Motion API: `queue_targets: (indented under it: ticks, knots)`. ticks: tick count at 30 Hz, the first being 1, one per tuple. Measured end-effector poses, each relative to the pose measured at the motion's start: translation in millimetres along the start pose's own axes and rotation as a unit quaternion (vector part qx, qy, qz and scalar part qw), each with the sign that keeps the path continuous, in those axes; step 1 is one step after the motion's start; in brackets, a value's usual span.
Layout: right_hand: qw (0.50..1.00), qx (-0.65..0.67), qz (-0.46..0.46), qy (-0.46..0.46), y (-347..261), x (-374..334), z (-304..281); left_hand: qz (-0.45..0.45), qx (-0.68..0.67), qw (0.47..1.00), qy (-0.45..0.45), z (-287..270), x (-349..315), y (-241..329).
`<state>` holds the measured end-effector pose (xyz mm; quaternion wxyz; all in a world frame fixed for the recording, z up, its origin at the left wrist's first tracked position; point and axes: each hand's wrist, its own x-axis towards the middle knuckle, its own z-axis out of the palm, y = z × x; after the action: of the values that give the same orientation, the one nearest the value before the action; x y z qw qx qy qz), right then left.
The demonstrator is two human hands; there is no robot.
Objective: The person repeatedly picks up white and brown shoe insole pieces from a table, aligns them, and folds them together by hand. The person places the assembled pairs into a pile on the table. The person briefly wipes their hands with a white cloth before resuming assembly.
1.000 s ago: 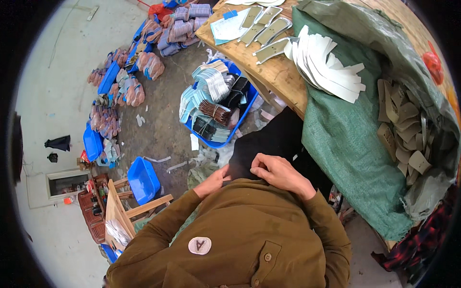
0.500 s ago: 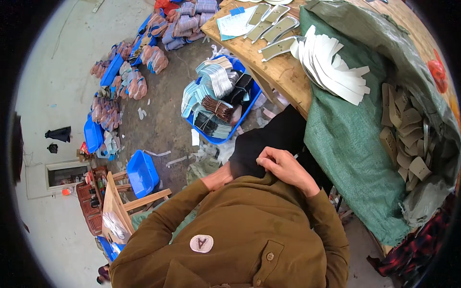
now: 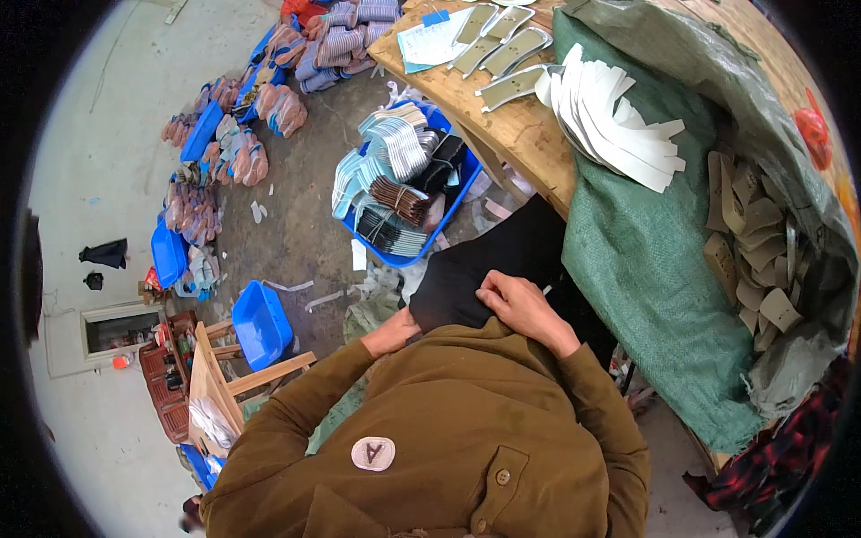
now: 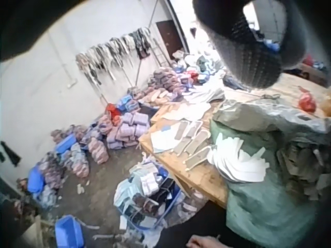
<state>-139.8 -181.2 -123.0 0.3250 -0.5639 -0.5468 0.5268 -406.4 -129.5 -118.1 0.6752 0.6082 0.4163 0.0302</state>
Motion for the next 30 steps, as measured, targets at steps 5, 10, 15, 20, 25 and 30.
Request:
queue_targets:
  ticks: [5,10,15,20,25,30]
  knots:
    - [0.996,0.001,-0.079,0.048,-12.7,1.0,1.8,0.018,0.042,0.998,-0.031,-21.2,-18.1,2.7]
    - [0.995,-0.023,-0.097,0.024,-4.6,5.1,7.6,-0.073,0.208,0.973,0.071,-128.6,-64.6,-25.8]
    - [0.998,0.003,-0.057,0.006,-2.2,9.4,-8.7,0.034,-0.277,0.944,0.174,-126.9,-39.6,69.4]
    - [0.953,0.296,-0.048,0.043,-63.3,0.7,-38.9,0.098,-0.293,0.951,-0.016,-72.9,18.8,117.0]
    - [0.965,0.232,-0.1,0.065,-65.8,2.4,-38.3,0.075,-0.19,0.972,-0.118,-26.1,48.8,137.9]
    - [0.94,0.3,-0.05,0.152,-46.8,5.4,-21.3,-0.032,-0.073,0.996,-0.049,-42.6,21.8,67.5]
